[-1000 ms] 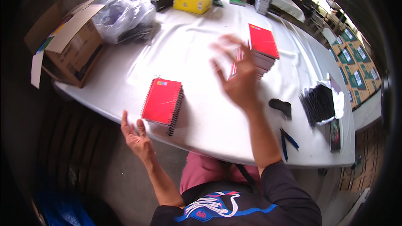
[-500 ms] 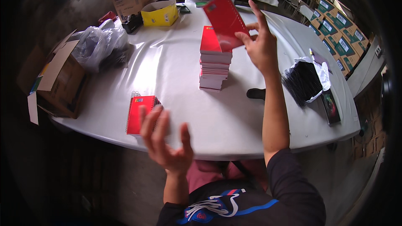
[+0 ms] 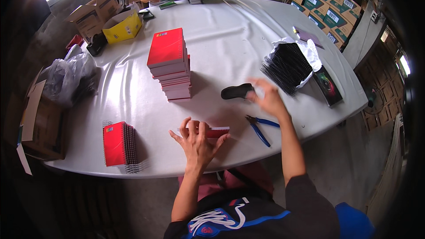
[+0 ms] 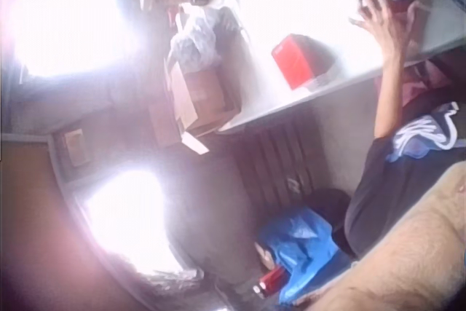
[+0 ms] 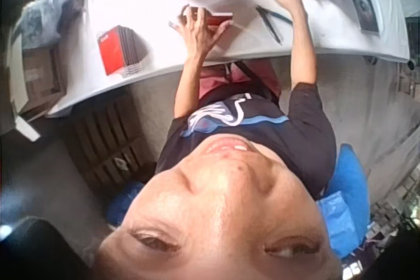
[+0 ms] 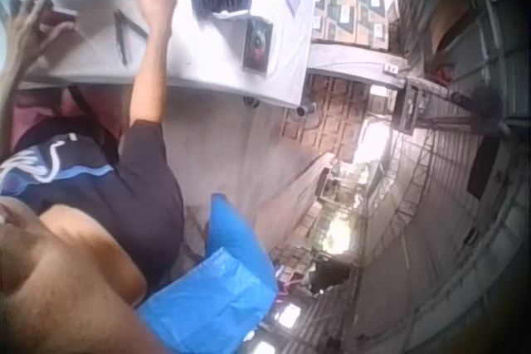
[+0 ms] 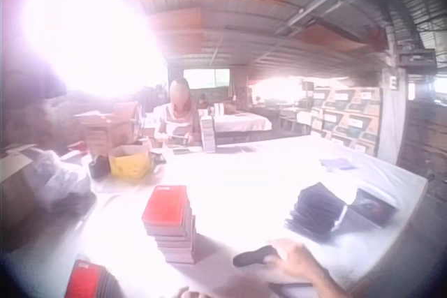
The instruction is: The person inserts a spiral coil into a notebook, aligns the pages and cover, and trims the excess coil using a hand tool, then stacks the finished notebook on a pile.
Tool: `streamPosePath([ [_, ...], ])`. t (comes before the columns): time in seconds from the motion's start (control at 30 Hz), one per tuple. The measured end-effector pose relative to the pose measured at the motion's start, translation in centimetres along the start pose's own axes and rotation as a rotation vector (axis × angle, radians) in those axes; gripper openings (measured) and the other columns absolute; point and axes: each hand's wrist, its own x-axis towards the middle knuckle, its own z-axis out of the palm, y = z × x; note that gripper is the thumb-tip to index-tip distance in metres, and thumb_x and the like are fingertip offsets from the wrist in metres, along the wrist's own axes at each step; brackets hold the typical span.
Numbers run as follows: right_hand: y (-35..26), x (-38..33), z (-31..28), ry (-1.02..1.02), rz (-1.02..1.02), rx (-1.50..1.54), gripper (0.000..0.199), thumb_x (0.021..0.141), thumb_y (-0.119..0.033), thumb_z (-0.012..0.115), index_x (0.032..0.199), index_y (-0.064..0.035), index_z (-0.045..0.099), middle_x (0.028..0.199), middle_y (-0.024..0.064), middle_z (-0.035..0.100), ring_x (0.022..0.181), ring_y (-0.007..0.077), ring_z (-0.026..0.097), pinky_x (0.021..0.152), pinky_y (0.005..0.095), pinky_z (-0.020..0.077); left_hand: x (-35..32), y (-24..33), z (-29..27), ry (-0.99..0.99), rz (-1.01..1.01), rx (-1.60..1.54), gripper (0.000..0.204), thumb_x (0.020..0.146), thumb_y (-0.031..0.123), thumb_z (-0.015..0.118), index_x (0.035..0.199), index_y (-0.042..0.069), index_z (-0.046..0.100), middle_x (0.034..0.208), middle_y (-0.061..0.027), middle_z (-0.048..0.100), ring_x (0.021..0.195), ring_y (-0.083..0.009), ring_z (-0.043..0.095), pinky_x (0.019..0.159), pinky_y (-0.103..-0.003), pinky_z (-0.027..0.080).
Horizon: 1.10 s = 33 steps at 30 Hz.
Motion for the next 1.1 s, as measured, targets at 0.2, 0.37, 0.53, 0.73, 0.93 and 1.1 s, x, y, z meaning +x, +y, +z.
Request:
streamPosePath([
  [0.2,11.7,4.6,-0.4,0.111,0.425,-0.819,0.043,0.084,-0.019,0.062,0.124,-0.0140,0.048,0.121,0.0116,0.048,0.117,0.0337,0.045,0.090,0.0499,0.0424,1.5,1.8,0.9,0.221,-0.045,0.023,0.054,0.056,0.050,0.080,0.079,0.007,0.055,0.106,-0.0116,0.048,0.121,-0.0330,0.036,0.090,-0.063,0.026],
  [0.37,13.5,6.1,-0.8,0.023,0.180,-0.908,0.017,0.086,-0.009,0.054,0.101,-0.0071,0.061,0.107,0.0180,0.058,0.101,0.0349,0.058,0.081,0.0460,0.0508,0.9,1.4,1.8,0.172,-0.026,-0.002,0.046,0.055,0.044,0.078,0.076,0.009,0.056,0.098,-0.0055,0.052,0.106,-0.0297,0.042,0.087,-0.055,0.029],
  [0.53,10.6,7.0,-3.8,0.106,0.203,-0.770,0.013,0.083,-0.013,0.060,0.092,-0.0078,0.068,0.086,0.0193,0.066,0.085,0.0363,0.065,0.074,0.0459,0.0528,0.9,1.1,1.4,0.176,0.000,-0.011,0.045,0.055,0.048,0.077,0.075,0.012,0.059,0.097,-0.0033,0.053,0.101,-0.0275,0.044,0.086,-0.059,0.027],
  [0.73,7.2,6.4,-5.5,0.160,-0.149,-0.574,0.036,0.087,-0.003,0.046,0.121,-0.0086,0.057,0.104,0.0207,0.061,0.096,0.0367,0.059,0.086,0.0419,0.0486,0.2,0.7,1.7,0.231,-0.026,-0.017,0.047,0.055,0.050,0.077,0.074,0.012,0.056,0.094,-0.0035,0.052,0.100,-0.0270,0.045,0.087,-0.057,0.028],
  [0.93,-1.7,-0.9,-2.0,-0.330,-0.107,0.179,0.042,0.093,-0.010,0.049,0.134,-0.0165,0.049,0.096,0.0111,0.058,0.089,0.0197,0.056,0.081,0.0327,0.0449,-0.3,-0.4,1.9,0.253,-0.009,0.021,0.048,0.055,0.050,0.077,0.075,0.012,0.056,0.093,-0.0042,0.051,0.100,-0.0263,0.046,0.087,-0.058,0.027],
  [1.1,-4.9,-5.4,1.9,-0.331,0.111,0.386,0.031,0.089,-0.015,0.060,0.120,-0.0131,0.062,0.087,0.0072,0.061,0.076,0.0156,0.058,0.069,0.0292,0.0467,0.0,0.1,1.5,0.236,-0.006,0.034,0.048,0.052,0.048,0.078,0.072,0.012,0.053,0.088,-0.0052,0.049,0.096,-0.0278,0.044,0.084,-0.053,0.029],
])
